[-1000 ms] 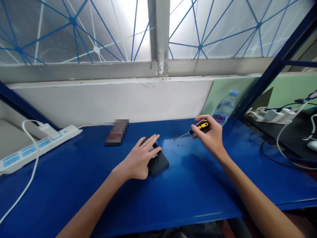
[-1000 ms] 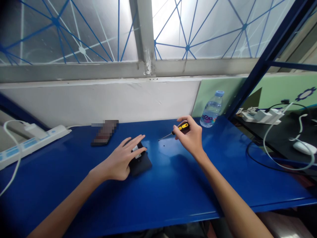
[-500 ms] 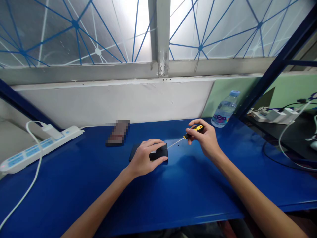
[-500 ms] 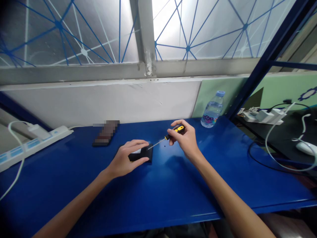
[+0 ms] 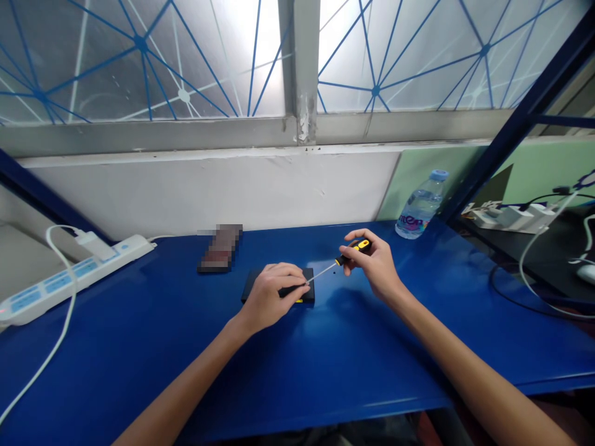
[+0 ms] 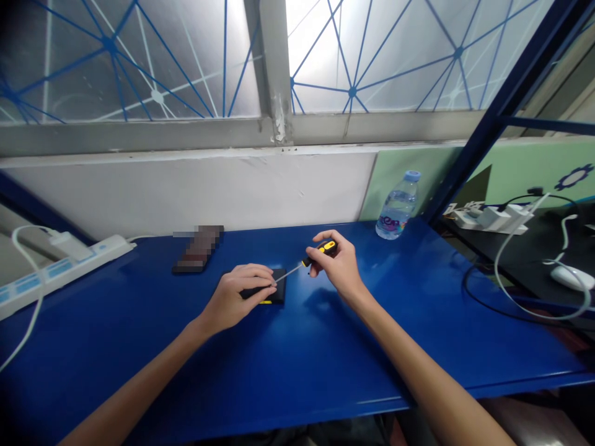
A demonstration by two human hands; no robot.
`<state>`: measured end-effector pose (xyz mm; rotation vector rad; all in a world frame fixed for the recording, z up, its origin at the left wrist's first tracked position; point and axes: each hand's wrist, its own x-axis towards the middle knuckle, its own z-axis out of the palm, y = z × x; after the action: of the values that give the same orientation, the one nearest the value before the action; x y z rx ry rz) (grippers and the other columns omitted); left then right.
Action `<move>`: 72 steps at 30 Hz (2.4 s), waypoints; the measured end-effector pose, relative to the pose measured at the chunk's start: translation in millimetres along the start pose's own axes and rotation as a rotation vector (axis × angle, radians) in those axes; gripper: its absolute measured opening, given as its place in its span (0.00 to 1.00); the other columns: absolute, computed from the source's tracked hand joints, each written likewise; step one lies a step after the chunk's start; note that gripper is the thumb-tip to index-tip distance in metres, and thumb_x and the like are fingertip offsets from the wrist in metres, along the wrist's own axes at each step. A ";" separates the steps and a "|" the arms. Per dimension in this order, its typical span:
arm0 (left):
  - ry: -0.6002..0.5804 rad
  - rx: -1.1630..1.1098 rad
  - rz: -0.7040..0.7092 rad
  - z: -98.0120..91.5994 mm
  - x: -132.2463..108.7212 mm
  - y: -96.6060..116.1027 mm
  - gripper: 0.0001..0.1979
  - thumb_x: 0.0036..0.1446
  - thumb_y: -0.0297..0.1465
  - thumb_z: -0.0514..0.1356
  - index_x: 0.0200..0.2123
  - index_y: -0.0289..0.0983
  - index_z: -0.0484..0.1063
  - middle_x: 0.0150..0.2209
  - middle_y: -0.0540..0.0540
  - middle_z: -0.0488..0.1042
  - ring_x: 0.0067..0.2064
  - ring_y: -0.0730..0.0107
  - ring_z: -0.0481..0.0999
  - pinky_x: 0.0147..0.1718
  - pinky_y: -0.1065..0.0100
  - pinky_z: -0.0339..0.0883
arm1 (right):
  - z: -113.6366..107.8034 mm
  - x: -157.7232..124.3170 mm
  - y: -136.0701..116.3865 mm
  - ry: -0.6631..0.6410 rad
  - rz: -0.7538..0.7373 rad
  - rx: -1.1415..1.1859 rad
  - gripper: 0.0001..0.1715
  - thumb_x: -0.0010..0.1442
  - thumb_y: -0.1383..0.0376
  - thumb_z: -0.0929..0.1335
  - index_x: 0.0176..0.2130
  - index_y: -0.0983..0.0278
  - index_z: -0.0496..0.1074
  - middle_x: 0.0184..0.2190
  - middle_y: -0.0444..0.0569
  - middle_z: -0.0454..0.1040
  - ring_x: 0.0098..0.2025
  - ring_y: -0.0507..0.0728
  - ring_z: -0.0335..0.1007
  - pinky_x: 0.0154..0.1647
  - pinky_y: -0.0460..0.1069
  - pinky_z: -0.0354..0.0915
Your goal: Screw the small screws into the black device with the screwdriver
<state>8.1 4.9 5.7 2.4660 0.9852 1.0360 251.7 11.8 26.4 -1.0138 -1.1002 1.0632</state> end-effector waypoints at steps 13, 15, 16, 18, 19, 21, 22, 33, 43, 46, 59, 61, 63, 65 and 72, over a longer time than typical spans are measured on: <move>0.029 0.053 0.074 1.0 -1.1 -4.4 0.08 0.69 0.30 0.63 0.36 0.39 0.82 0.39 0.45 0.86 0.44 0.58 0.85 0.47 0.56 0.72 | -5.3 -0.3 0.3 -0.013 -0.133 -0.027 0.21 0.53 0.58 0.80 0.40 0.62 0.71 0.20 0.38 0.75 0.16 0.53 0.74 0.20 0.46 0.68; 0.021 0.065 0.078 1.0 -1.3 -4.7 0.08 0.70 0.30 0.62 0.37 0.39 0.82 0.40 0.45 0.86 0.44 0.58 0.85 0.47 0.56 0.72 | -5.2 -0.8 -0.1 -0.026 -0.151 -0.028 0.21 0.54 0.58 0.80 0.41 0.61 0.71 0.21 0.38 0.75 0.16 0.53 0.74 0.20 0.47 0.68; 0.013 0.074 0.078 0.8 -1.5 -4.6 0.08 0.70 0.30 0.62 0.38 0.40 0.82 0.41 0.45 0.86 0.46 0.58 0.84 0.48 0.56 0.71 | -4.9 -1.1 -0.4 -0.029 -0.158 -0.029 0.21 0.54 0.58 0.80 0.41 0.61 0.71 0.22 0.38 0.76 0.17 0.53 0.74 0.20 0.47 0.68; -0.013 0.107 0.071 -0.1 -1.9 -4.1 0.08 0.71 0.31 0.61 0.45 0.40 0.82 0.48 0.43 0.84 0.53 0.55 0.82 0.52 0.54 0.70 | -4.2 -1.5 -1.0 -0.030 -0.169 -0.032 0.21 0.54 0.58 0.79 0.41 0.61 0.71 0.22 0.39 0.76 0.16 0.53 0.74 0.20 0.47 0.68; -0.030 0.131 0.059 -0.6 -2.1 -4.0 0.09 0.70 0.32 0.62 0.49 0.40 0.81 0.53 0.41 0.82 0.57 0.54 0.79 0.54 0.53 0.69 | -4.1 -1.4 -1.5 -0.026 -0.172 -0.034 0.21 0.54 0.57 0.80 0.40 0.61 0.71 0.22 0.39 0.76 0.16 0.53 0.74 0.19 0.47 0.68; -0.082 0.187 0.019 -1.7 -2.8 -4.9 0.18 0.68 0.37 0.65 0.59 0.41 0.76 0.61 0.38 0.77 0.64 0.49 0.74 0.59 0.49 0.66 | -5.2 -0.3 -2.5 -0.012 -0.176 -0.041 0.21 0.54 0.57 0.80 0.40 0.61 0.71 0.23 0.39 0.76 0.16 0.53 0.74 0.20 0.47 0.68; -0.122 0.211 -0.003 -2.0 -3.2 -6.1 0.26 0.66 0.41 0.67 0.64 0.42 0.72 0.64 0.37 0.74 0.66 0.47 0.71 0.61 0.47 0.65 | -6.8 0.8 -3.0 -0.003 -0.179 -0.045 0.21 0.54 0.58 0.80 0.40 0.61 0.71 0.22 0.39 0.76 0.16 0.53 0.74 0.20 0.47 0.67; -0.244 0.210 -0.127 -1.4 -6.8 -20.1 0.42 0.61 0.44 0.71 0.73 0.46 0.59 0.65 0.38 0.73 0.67 0.46 0.70 0.63 0.45 0.63 | -31.1 19.9 4.1 0.089 -0.258 -0.151 0.19 0.54 0.58 0.80 0.39 0.61 0.71 0.21 0.38 0.75 0.17 0.54 0.74 0.21 0.48 0.67; -0.151 0.077 -0.161 -8.9 -4.9 -8.6 0.40 0.61 0.44 0.70 0.72 0.50 0.59 0.68 0.41 0.70 0.69 0.47 0.68 0.65 0.45 0.63 | -27.8 14.2 -1.4 0.072 -0.293 -0.144 0.21 0.55 0.56 0.80 0.40 0.60 0.71 0.24 0.40 0.76 0.18 0.54 0.75 0.21 0.48 0.69; -0.143 0.070 -0.170 -9.7 -4.3 -7.2 0.40 0.62 0.45 0.70 0.72 0.50 0.60 0.68 0.41 0.71 0.69 0.48 0.69 0.65 0.45 0.63 | -27.2 13.4 -1.4 0.069 -0.296 -0.144 0.20 0.55 0.56 0.80 0.40 0.60 0.71 0.24 0.40 0.76 0.19 0.53 0.75 0.22 0.49 0.69; -0.142 0.005 -0.172 -11.1 -3.5 -4.8 0.39 0.62 0.43 0.70 0.72 0.53 0.59 0.69 0.43 0.69 0.69 0.48 0.68 0.66 0.43 0.61 | -26.3 12.7 -1.4 0.062 -0.279 -0.144 0.21 0.56 0.56 0.80 0.40 0.61 0.71 0.24 0.40 0.76 0.18 0.53 0.75 0.22 0.48 0.69; -0.138 0.010 -0.169 -11.2 -3.5 -4.4 0.39 0.62 0.43 0.70 0.72 0.53 0.59 0.69 0.43 0.69 0.69 0.48 0.68 0.66 0.43 0.61 | -26.3 12.8 -2.8 0.054 -0.269 -0.144 0.21 0.56 0.55 0.79 0.40 0.61 0.70 0.23 0.40 0.76 0.19 0.54 0.75 0.22 0.49 0.70; -0.135 0.019 -0.164 -11.2 -3.3 -3.9 0.39 0.62 0.44 0.70 0.72 0.53 0.59 0.69 0.43 0.70 0.69 0.48 0.68 0.66 0.43 0.62 | -26.2 13.4 -4.5 0.033 -0.244 -0.123 0.23 0.57 0.53 0.79 0.42 0.61 0.69 0.26 0.41 0.76 0.19 0.54 0.75 0.22 0.49 0.72; -0.136 0.027 -0.160 -11.1 -3.3 -3.5 0.39 0.62 0.43 0.69 0.72 0.52 0.59 0.69 0.42 0.70 0.69 0.48 0.69 0.65 0.44 0.63 | -26.4 14.3 -6.0 -0.001 -0.210 -0.083 0.25 0.56 0.52 0.79 0.43 0.60 0.68 0.31 0.42 0.77 0.21 0.54 0.76 0.22 0.51 0.74; -0.134 0.043 -0.156 -11.9 -3.9 -3.3 0.39 0.62 0.43 0.69 0.73 0.52 0.58 0.69 0.42 0.70 0.69 0.48 0.68 0.66 0.43 0.63 | -30.2 14.9 -5.9 0.005 -0.238 -0.135 0.29 0.54 0.53 0.80 0.45 0.59 0.67 0.27 0.39 0.77 0.18 0.54 0.75 0.21 0.50 0.72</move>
<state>-4.1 4.6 10.3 2.4110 1.1458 0.7977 284.0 22.4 29.9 -0.9633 -1.2678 0.8032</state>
